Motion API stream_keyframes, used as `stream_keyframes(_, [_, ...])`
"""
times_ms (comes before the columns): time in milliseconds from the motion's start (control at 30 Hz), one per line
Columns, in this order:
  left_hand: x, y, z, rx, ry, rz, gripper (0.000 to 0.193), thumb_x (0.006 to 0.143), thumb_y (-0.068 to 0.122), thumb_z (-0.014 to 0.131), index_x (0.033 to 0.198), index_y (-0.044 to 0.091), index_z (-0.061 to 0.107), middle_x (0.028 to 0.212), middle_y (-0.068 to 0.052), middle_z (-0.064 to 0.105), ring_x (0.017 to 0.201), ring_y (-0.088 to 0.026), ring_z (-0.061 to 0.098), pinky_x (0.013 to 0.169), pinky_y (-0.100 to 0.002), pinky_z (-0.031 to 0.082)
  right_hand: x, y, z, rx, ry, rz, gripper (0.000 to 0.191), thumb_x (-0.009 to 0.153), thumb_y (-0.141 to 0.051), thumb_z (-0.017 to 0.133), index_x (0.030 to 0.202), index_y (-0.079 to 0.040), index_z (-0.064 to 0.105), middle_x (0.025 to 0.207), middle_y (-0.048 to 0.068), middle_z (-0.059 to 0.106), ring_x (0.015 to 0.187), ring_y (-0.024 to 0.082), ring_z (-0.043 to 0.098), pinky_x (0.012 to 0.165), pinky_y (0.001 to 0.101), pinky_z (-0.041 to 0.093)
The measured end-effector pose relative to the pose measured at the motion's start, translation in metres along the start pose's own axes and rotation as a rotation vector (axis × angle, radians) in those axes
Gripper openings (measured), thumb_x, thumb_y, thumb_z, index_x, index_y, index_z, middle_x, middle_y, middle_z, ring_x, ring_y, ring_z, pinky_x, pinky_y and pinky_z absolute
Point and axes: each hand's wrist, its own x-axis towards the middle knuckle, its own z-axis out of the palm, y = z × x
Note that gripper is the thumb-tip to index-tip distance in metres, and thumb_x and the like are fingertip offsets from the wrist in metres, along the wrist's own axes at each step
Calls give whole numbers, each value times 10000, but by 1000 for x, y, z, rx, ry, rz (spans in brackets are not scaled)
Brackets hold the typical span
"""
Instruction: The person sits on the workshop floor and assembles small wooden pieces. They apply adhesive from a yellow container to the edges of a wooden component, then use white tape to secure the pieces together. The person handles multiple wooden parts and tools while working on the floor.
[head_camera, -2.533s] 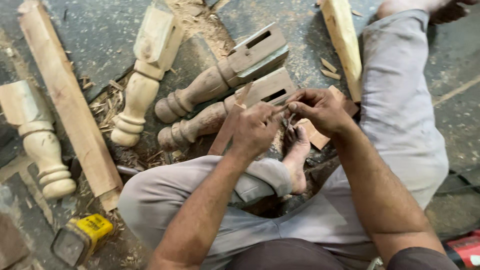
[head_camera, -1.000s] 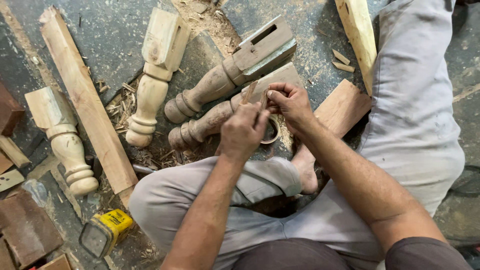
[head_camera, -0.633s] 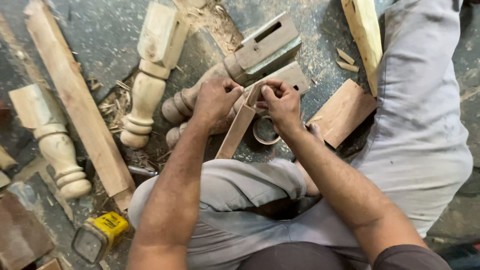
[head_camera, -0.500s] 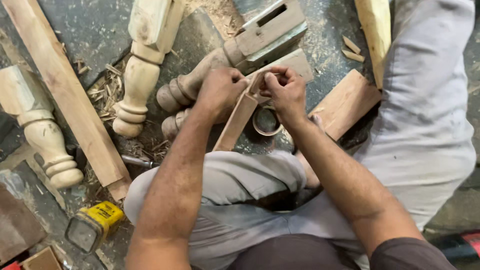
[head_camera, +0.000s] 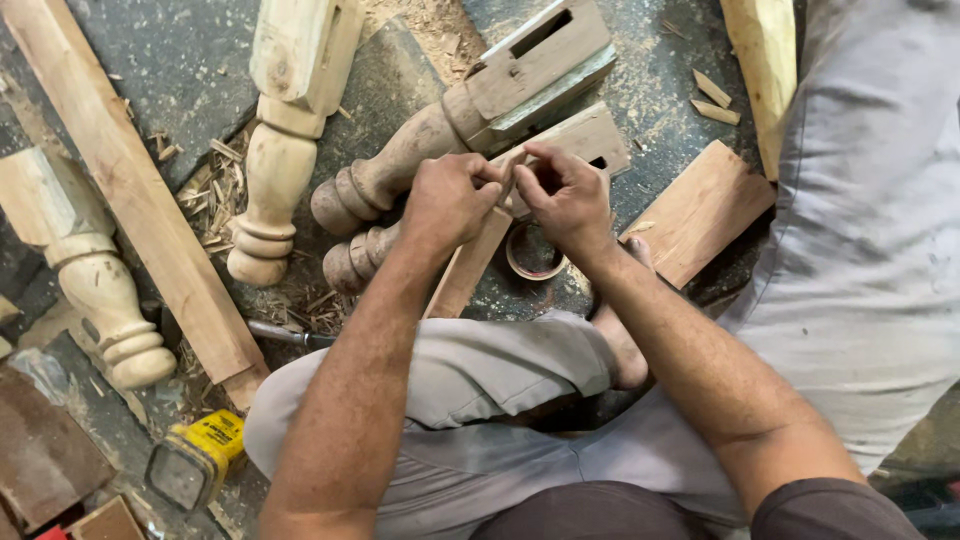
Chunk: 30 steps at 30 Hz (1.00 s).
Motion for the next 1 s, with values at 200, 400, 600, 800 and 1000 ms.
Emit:
stream_keyframes(200, [-1,6,-5,-14,-66,-96,191,813,161,758,980,73,779,881,-135,778,798,-228,773,763,-347,598,6,11,-10,164,-242,84,461,942,-131,761,1336,-18,551,915,65,742,823,106,734,724,259,612])
stream_keyframes(400, [-4,8,-2,-15,-77,-108,188,859,159,726,1013,58,766,883,-120,785,790,-194,771,756,-342,610,-1,19,12,491,-129,373,634,932,-155,769,1459,-25,441,865,38,666,756,94,648,649,248,559])
stream_keyframes(600, [4,-3,-6,56,-39,-110,226,888,203,732,1077,83,760,966,-126,773,845,-163,715,758,-313,551,7,33,16,516,-124,395,683,914,-201,764,1463,-52,385,821,23,656,715,82,643,596,245,556])
stream_keyframes(800, [0,11,-15,-612,150,-21,277,1024,60,527,1271,20,647,1070,-132,719,830,-110,632,713,-282,517,-4,53,-4,692,72,320,592,1022,-261,655,1508,-31,408,939,90,655,779,169,677,652,311,596])
stream_keyframes(1000, [-44,97,32,-544,111,374,400,1072,86,517,1465,26,553,1427,-133,646,1244,-221,625,1027,-340,513,-56,16,-47,283,-78,-131,520,1045,-172,651,1514,-31,477,1269,144,704,1133,230,676,965,394,549])
